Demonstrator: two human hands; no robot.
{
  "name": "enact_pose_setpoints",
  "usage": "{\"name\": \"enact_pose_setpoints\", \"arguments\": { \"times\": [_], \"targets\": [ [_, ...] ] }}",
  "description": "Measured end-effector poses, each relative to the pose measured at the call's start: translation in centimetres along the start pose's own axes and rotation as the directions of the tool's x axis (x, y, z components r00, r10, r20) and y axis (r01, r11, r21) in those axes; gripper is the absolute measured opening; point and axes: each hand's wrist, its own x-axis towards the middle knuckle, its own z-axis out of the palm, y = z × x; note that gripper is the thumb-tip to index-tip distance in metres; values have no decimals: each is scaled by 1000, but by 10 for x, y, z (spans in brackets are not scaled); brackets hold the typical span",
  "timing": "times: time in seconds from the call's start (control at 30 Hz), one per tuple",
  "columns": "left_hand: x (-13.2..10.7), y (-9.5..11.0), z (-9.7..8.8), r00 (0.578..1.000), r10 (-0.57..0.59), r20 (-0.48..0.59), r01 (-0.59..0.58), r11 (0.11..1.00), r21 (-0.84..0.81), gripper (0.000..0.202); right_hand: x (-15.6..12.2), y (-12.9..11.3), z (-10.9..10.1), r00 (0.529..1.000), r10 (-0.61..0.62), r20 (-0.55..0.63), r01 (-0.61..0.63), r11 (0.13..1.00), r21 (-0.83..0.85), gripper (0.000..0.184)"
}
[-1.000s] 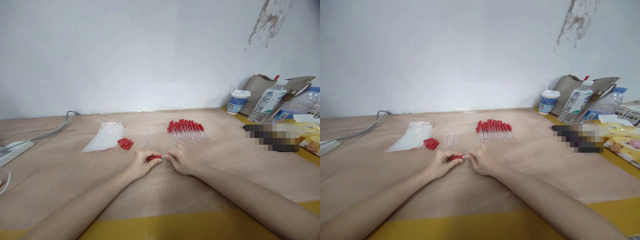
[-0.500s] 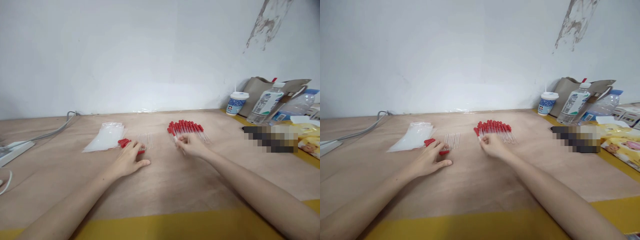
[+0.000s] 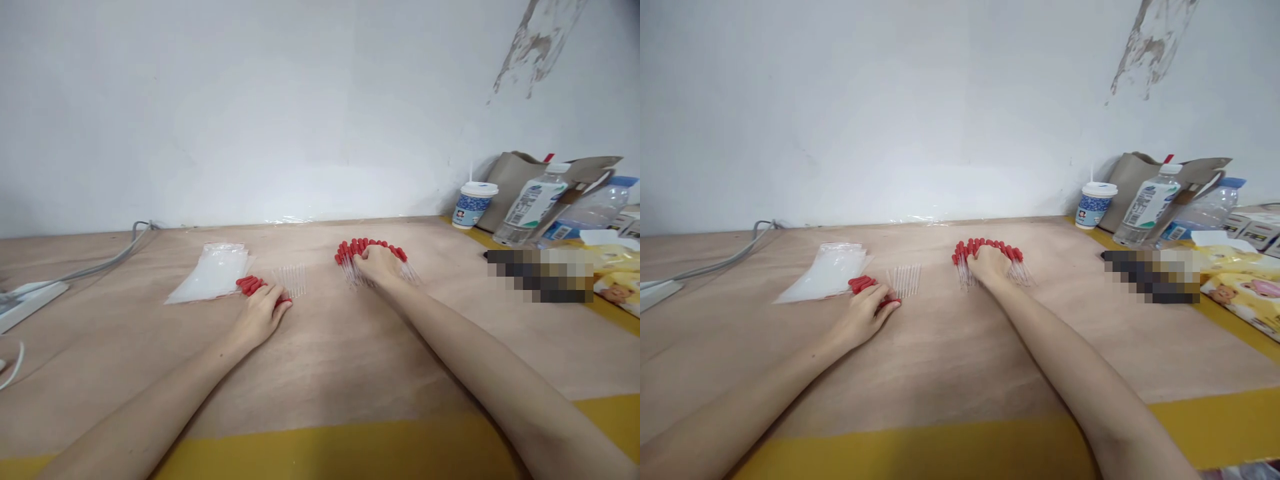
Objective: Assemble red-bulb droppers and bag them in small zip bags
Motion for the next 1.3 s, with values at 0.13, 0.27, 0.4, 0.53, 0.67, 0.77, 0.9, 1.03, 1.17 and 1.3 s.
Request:
{"name": "enact_pose_setpoints", "arguments": {
  "times": [0.13, 0.27, 0.4, 0.53, 0.67, 0.77, 0.9, 1.03, 1.17, 1.3],
  "targets": [
    [-2, 8, 2, 999, 48, -17, -48, 998, -48, 13, -7, 1, 2, 999, -14, -31, 15, 999, 40, 23],
    [-5, 15, 1, 993, 113, 35, -107, 982, -157, 11, -23, -17, 7, 977, -206, -52, 210, 975, 74, 25],
    [-5, 15, -2, 996, 87, 20, -83, 982, -170, 11, -41, -52, 21, 922, -381, 73, 372, 921, 118, 24],
    [-5, 11, -2, 999, 16, -45, -26, 976, -215, 11, -41, -79, 38, 929, -308, 206, 287, 950, 122, 26],
    [-4, 4, 4, 996, -39, -84, 15, 962, -273, 15, -32, -90, 46, 936, -233, 263, 226, 972, 58, 28],
    [-3, 1, 6, 993, -37, -109, 8, 966, -260, 19, -30, -93, 44, 938, -219, 268, 223, 975, 16, 30],
    [-3, 5, 1, 994, 15, -112, -36, 982, -185, 18, -41, -90, 33, 926, -286, 248, 300, 954, -19, 27],
    [-4, 9, -4, 994, 41, -97, -58, 983, -174, 18, -62, -69, 17, 898, -414, 152, 424, 905, -42, 26],
    [-2, 14, -2, 990, 85, -113, -107, 973, -205, 16, -74, -25, 8, 707, -705, 53, 707, 707, -14, 24],
    [3, 24, 5, 984, 131, -122, -158, 956, -248, 17, -74, 13, 11, 600, -790, -126, 800, 585, 136, 21]
  ]
}}
